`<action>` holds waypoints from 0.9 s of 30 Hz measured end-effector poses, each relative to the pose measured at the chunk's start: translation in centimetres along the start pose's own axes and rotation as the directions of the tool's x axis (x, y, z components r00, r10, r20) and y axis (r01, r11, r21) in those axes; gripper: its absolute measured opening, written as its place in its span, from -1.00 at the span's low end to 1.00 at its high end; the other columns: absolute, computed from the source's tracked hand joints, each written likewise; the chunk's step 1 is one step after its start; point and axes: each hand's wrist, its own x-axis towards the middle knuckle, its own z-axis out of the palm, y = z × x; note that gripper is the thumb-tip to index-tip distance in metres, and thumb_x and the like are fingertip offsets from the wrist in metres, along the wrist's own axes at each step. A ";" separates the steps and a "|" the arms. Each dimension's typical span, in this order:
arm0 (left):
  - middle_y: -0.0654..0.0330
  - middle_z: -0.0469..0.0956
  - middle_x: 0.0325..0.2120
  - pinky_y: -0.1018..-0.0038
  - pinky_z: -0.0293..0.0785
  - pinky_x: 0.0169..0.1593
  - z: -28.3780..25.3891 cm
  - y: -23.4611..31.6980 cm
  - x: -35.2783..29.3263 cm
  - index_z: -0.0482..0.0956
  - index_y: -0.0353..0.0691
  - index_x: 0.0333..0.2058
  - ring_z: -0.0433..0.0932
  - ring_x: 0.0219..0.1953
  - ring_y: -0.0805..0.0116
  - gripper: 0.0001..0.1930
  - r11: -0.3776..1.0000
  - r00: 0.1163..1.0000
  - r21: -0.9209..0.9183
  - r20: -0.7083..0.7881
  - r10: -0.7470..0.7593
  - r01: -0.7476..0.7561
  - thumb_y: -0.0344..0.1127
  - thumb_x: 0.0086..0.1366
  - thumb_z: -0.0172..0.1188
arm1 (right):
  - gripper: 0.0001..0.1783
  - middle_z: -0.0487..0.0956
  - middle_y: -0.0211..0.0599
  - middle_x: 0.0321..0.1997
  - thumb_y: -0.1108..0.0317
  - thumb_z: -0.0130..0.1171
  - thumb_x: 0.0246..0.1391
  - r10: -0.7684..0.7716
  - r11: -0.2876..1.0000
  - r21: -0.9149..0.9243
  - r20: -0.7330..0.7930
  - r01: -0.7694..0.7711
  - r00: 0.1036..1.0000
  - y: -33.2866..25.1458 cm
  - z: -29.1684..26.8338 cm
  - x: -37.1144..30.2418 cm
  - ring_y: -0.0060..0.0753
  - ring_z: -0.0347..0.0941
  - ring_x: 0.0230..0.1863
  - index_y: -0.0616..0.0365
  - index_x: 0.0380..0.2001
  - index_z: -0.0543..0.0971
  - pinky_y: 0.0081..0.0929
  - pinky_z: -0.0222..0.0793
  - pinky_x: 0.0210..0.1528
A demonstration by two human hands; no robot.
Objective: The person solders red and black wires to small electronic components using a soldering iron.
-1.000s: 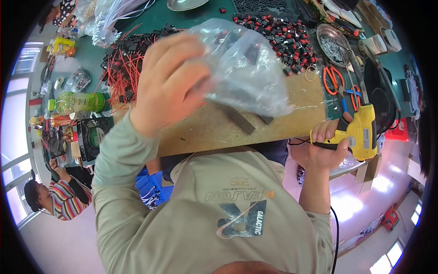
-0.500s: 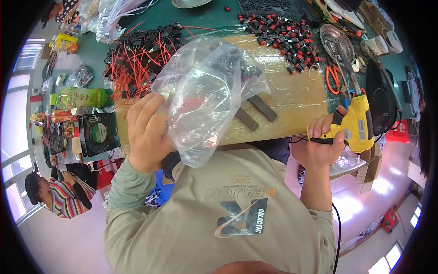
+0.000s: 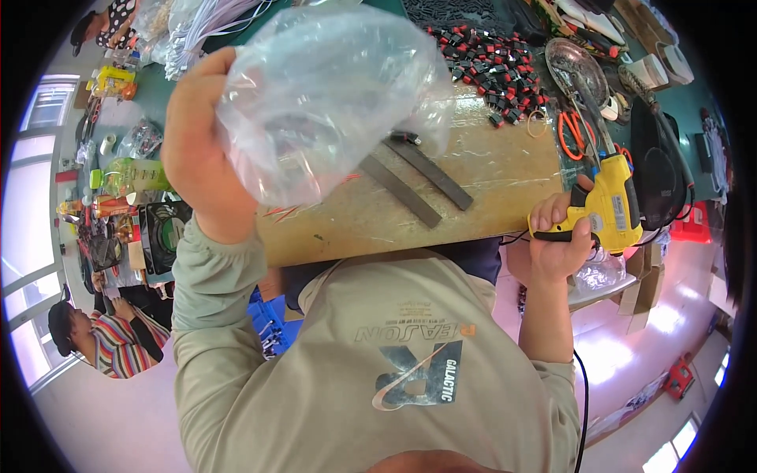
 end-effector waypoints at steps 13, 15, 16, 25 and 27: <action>0.25 0.57 -0.47 0.62 0.36 -0.38 -0.4 -1.3 1.5 0.51 -0.42 -0.23 0.48 -0.51 0.53 -0.74 0.895 0.893 -0.028 -0.058 -0.446 0.445 -0.34 0.16 0.14 | -0.32 0.30 -0.38 -0.49 0.05 0.11 0.07 0.032 0.999 0.033 -0.028 -0.031 0.999 0.5 -1.1 0.3 -0.47 0.24 -0.56 0.21 0.14 0.17 -0.48 0.20 -0.53; 0.26 0.54 -0.51 0.63 0.34 -0.46 -0.1 -1.7 2.5 0.51 -0.42 -0.28 0.50 -0.52 0.52 -0.76 0.776 0.782 -0.111 0.021 -0.623 0.621 -0.33 0.15 0.16 | -0.34 0.30 -0.38 -0.50 0.07 0.11 0.08 0.051 0.998 0.035 -0.039 -0.049 0.998 0.5 -0.9 0.3 -0.46 0.25 -0.56 0.22 0.13 0.19 -0.48 0.21 -0.52; 0.26 0.54 -0.51 0.63 0.34 -0.46 0.1 -2.5 2.8 0.51 -0.42 -0.28 0.50 -0.52 0.52 -0.76 0.778 0.785 -0.114 0.022 -0.619 0.617 -0.33 0.15 0.16 | -0.34 0.30 -0.38 -0.50 0.07 0.11 0.08 0.045 0.998 0.035 -0.042 -0.044 0.998 0.5 -0.9 0.4 -0.46 0.25 -0.56 0.22 0.13 0.19 -0.48 0.21 -0.52; 0.25 0.48 -0.54 0.55 0.44 -0.41 0.4 -1.4 6.6 0.55 -0.33 -0.36 0.45 -0.53 0.48 -0.78 0.652 0.739 -0.364 0.200 -0.643 0.666 -0.25 0.21 0.16 | -0.41 0.31 -0.37 -0.51 0.11 0.07 0.10 0.111 0.981 0.168 -0.065 -0.099 0.992 0.8 -1.5 0.9 -0.45 0.25 -0.56 0.14 0.12 0.22 -0.45 0.22 -0.51; 0.30 0.49 -0.61 0.58 0.35 -0.41 1.2 -1.0 6.2 0.57 -0.26 -0.38 0.42 -0.54 0.53 -0.77 0.885 0.851 0.068 0.251 -0.462 0.460 -0.18 0.23 0.17 | -0.42 0.31 -0.37 -0.51 0.12 0.06 0.11 0.110 0.980 0.176 -0.066 -0.097 0.992 0.7 -1.3 0.7 -0.45 0.25 -0.55 0.14 0.13 0.21 -0.45 0.23 -0.51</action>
